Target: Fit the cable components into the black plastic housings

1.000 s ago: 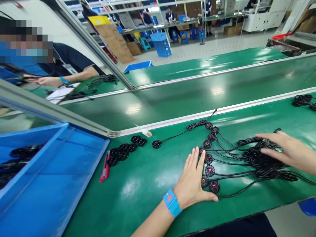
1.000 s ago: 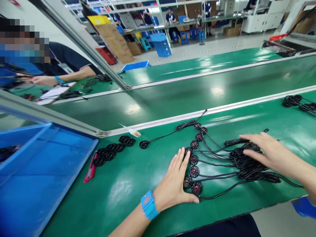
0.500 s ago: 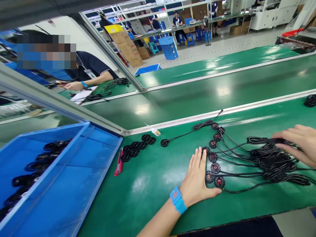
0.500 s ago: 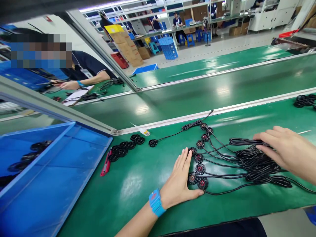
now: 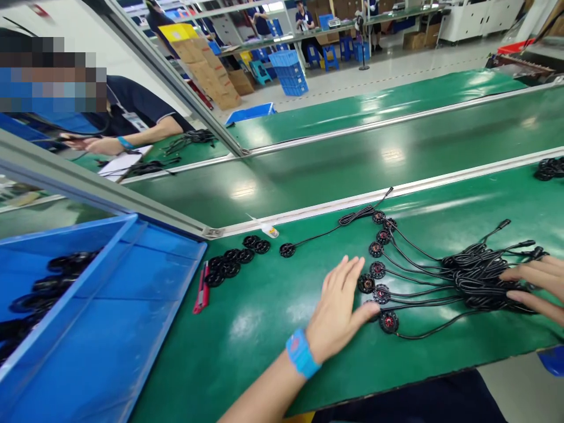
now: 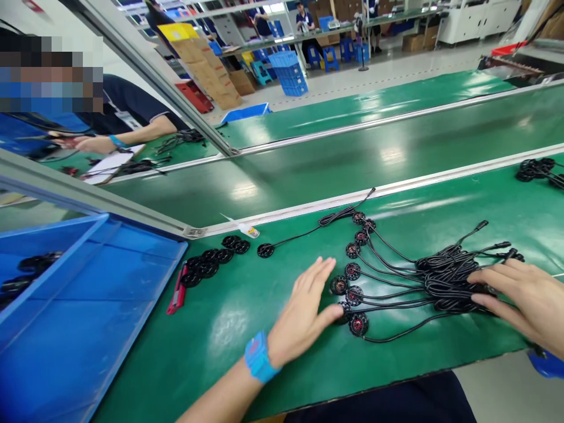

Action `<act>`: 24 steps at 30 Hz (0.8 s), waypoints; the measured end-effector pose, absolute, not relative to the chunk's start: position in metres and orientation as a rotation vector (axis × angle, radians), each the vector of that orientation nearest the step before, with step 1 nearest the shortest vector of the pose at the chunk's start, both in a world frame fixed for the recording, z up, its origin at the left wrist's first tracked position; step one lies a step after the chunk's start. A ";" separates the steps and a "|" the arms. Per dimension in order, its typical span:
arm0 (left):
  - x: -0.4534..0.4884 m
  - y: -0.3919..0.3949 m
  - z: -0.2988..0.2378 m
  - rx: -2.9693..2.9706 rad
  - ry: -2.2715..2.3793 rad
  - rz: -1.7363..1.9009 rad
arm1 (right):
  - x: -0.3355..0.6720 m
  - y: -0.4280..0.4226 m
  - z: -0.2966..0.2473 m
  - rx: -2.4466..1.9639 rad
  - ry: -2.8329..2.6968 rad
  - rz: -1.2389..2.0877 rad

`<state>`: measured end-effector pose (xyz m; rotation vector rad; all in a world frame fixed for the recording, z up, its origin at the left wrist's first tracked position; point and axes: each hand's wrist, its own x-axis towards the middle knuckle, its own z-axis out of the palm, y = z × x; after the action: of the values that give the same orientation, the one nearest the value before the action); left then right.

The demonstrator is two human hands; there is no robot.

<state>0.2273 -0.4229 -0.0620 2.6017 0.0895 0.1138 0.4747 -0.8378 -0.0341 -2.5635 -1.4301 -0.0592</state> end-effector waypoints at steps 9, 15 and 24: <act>0.397 -0.377 -0.054 2.794 -0.212 0.205 | 0.540 -0.779 -0.028 -2.607 -1.416 0.426; 0.408 -0.369 -0.063 2.870 -0.223 0.197 | 0.575 -0.755 -0.041 -2.575 -1.532 0.725; 0.358 -0.360 -0.072 2.856 -0.021 0.244 | 0.575 -0.748 -0.016 -2.500 -1.483 0.404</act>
<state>0.3583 -0.3604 -0.0718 2.8563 -0.0205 0.2440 0.5750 -0.7475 -0.0157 -2.4995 -1.4826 0.4041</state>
